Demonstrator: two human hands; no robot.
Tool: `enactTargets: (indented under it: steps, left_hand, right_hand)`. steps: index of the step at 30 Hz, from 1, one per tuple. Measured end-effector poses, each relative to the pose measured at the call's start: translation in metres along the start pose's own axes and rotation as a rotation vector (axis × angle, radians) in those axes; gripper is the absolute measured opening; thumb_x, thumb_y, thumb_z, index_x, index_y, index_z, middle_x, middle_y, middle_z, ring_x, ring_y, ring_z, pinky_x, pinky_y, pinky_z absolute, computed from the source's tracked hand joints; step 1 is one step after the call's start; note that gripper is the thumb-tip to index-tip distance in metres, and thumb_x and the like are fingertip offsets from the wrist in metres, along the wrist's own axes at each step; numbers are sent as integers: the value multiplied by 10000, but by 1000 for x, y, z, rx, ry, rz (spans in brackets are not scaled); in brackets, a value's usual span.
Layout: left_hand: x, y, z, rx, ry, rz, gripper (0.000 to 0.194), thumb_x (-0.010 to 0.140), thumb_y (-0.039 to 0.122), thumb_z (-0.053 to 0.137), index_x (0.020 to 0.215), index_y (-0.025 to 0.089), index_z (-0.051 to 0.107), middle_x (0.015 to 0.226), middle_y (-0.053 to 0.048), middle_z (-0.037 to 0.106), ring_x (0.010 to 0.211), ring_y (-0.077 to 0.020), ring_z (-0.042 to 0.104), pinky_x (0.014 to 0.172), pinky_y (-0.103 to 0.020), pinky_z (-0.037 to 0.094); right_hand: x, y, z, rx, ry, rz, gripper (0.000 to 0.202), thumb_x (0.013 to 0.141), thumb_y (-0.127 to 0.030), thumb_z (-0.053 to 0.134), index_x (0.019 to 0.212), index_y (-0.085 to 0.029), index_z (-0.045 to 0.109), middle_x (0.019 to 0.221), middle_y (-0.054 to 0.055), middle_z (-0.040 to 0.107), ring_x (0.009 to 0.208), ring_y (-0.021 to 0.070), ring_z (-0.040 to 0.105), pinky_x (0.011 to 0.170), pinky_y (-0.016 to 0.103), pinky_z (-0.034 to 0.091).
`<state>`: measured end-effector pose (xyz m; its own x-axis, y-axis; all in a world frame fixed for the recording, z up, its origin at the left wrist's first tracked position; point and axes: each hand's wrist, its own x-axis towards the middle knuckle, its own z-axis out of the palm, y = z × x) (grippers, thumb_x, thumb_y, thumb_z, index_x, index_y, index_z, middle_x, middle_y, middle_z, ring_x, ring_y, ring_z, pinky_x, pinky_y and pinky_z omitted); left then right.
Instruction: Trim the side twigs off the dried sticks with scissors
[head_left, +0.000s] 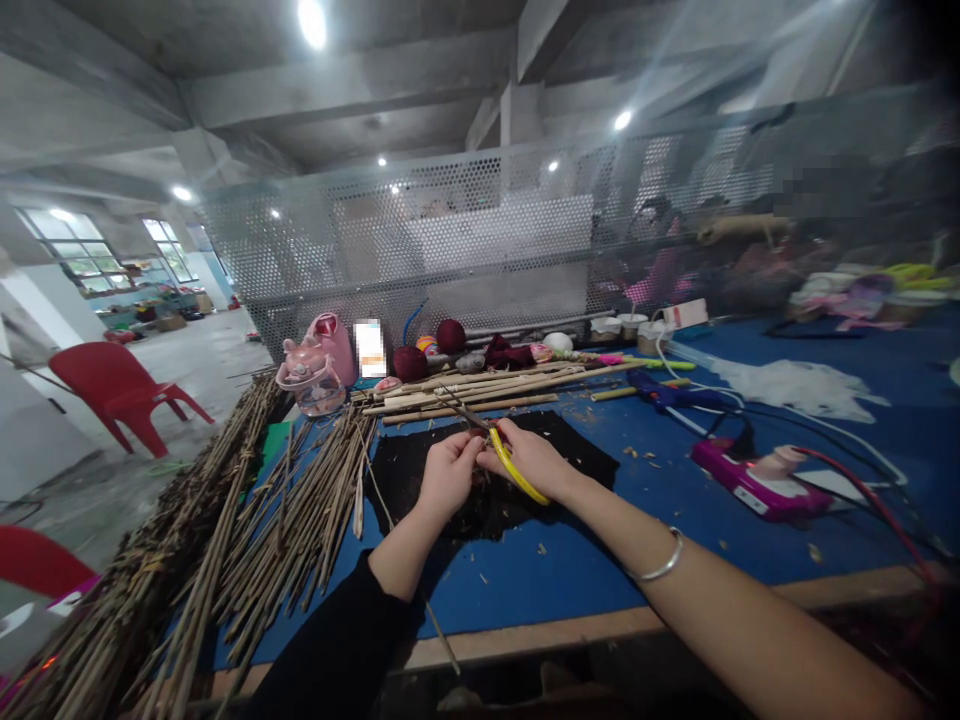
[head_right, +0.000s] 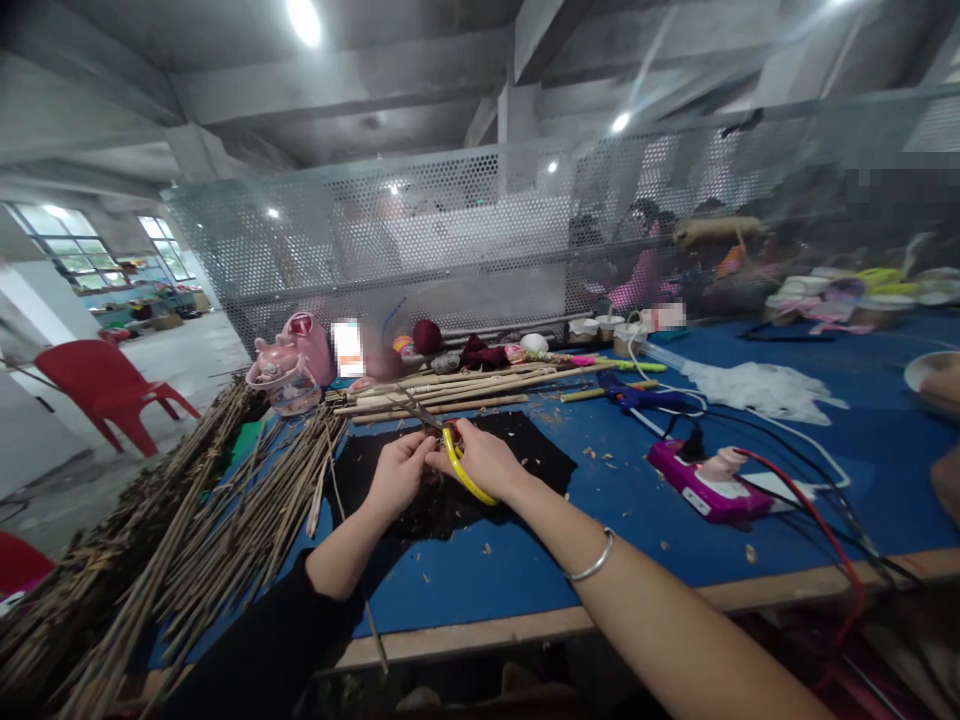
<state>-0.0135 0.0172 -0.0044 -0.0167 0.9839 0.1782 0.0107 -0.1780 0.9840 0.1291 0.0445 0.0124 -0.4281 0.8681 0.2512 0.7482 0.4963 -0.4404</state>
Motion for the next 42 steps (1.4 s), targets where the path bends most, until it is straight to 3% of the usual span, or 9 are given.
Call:
enactTargets:
  steps: [8,13,20,30,35,42]
  left_hand:
    - [-3,3,2,9,-25,31,302,735,396,517,639,116,575,517,15,518,421,-72,442,421,-190,398]
    - [-4,4,2,83,12,101,304,757,392,489,747,118,620,579,-4,560,453,-82,464,429,-190,411]
    - [-4,6,2,85,30,84,322,757,378,485,897,137,648,645,-19,605,446,-79,469,419,-190,425]
    - [-2,4,1,87,95,47,315,704,406,547,813,133,662,615,-10,614,435,-74,462,402,-177,387]
    - [-3,3,0,112,106,48,320,673,411,578,761,116,666,564,-7,593,434,-77,446,402,-176,356]
    - [-5,7,-1,142,115,72,322,674,414,572,737,116,675,565,-7,596,465,-84,455,421,-171,350]
  right_hand:
    - [1,1,5,-77,100,-5,432,717,-599,464,890,-204,450,729,30,598,652,173,569,507,214,270]
    - [2,0,4,-78,94,18,419,697,-617,476,819,-216,475,687,12,595,596,154,550,482,212,235]
    - [2,-1,-1,-64,62,59,424,709,-626,451,751,-207,499,656,20,594,575,148,542,478,212,240]
    - [1,0,3,-195,78,39,485,692,-624,485,923,-198,460,801,58,629,736,216,604,539,237,295]
    - [2,1,5,-195,112,-19,513,668,-633,507,896,-178,439,883,95,597,806,229,581,579,251,325]
    - [1,-4,1,-174,32,40,510,673,-634,502,920,-191,447,804,70,622,752,224,602,547,245,311]
